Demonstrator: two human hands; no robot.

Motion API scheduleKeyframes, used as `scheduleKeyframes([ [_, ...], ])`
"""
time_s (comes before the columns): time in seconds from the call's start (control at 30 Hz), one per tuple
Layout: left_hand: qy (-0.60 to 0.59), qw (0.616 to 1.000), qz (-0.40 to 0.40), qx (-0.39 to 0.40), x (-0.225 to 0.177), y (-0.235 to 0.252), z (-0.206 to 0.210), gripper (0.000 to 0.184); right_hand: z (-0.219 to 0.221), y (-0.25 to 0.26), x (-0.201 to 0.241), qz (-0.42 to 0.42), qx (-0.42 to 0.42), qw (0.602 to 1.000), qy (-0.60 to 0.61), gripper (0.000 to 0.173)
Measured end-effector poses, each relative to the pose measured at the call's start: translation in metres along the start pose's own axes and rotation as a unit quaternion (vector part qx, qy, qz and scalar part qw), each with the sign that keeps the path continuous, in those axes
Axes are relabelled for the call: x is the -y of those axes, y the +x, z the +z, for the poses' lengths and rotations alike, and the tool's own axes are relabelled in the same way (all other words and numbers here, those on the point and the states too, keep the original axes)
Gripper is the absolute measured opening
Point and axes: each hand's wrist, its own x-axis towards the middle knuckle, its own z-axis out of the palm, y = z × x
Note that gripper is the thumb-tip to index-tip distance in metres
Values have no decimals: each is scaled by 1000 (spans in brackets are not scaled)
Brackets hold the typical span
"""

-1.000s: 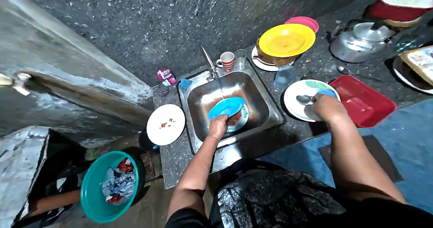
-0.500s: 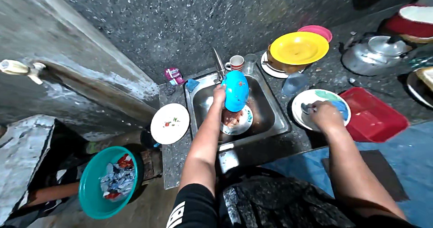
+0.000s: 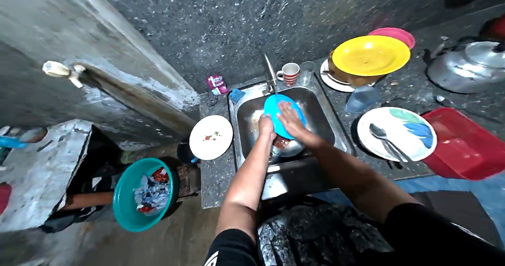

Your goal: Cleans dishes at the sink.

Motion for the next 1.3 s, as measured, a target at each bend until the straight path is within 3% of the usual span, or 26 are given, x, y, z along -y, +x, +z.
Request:
scheduleKeyframes([
  [0.1, -17, 1000, 2, -7, 0, -7, -7, 39, -4, 32, -23, 122, -32, 992, -28, 69],
  [0.17, -19, 1000, 3, -10, -2, -14, -13, 41, -8, 31, -4, 176, -25, 984, -29, 72],
  [0.3, 50, 999, 11, -2, -5, -20, -26, 46, 16, 19, 47, 91, -27, 995, 13, 68],
  [0.37, 64, 998, 19, -8, -7, -14, -33, 41, 20, 34, 47, 93, -26, 995, 19, 62],
  [0.47, 72, 996, 53, -25, -17, -18, -53, 37, 10, 58, 21, 201, -10, 978, 62, 68],
  [0.53, 110, 987, 110, -39, -29, -27, -75, 38, 1, 53, -7, 289, 47, 956, 31, 64],
  [0.67, 254, 938, 225, -68, -58, -55, -129, 40, 3, 10, -63, 355, 162, 913, -122, 56],
  [0.73, 350, 891, 273, -94, -62, -65, -152, 37, 14, -6, -88, 362, 210, 901, -112, 52],
  [0.87, 537, 776, 310, -116, -41, -66, -197, 33, 11, -10, -71, 413, 132, 899, -57, 54],
  [1.0, 638, 702, 294, -118, -3, -58, -226, 33, -12, 8, -24, 344, 71, 934, -67, 57],
  [1.1, 655, 684, 297, -124, 25, -50, -236, 35, -20, 16, -13, 309, 63, 945, -83, 49],
  [1.3, 669, 709, 199, -94, 40, -48, -237, 43, -19, 6, -27, 296, 7, 955, -20, 46],
])
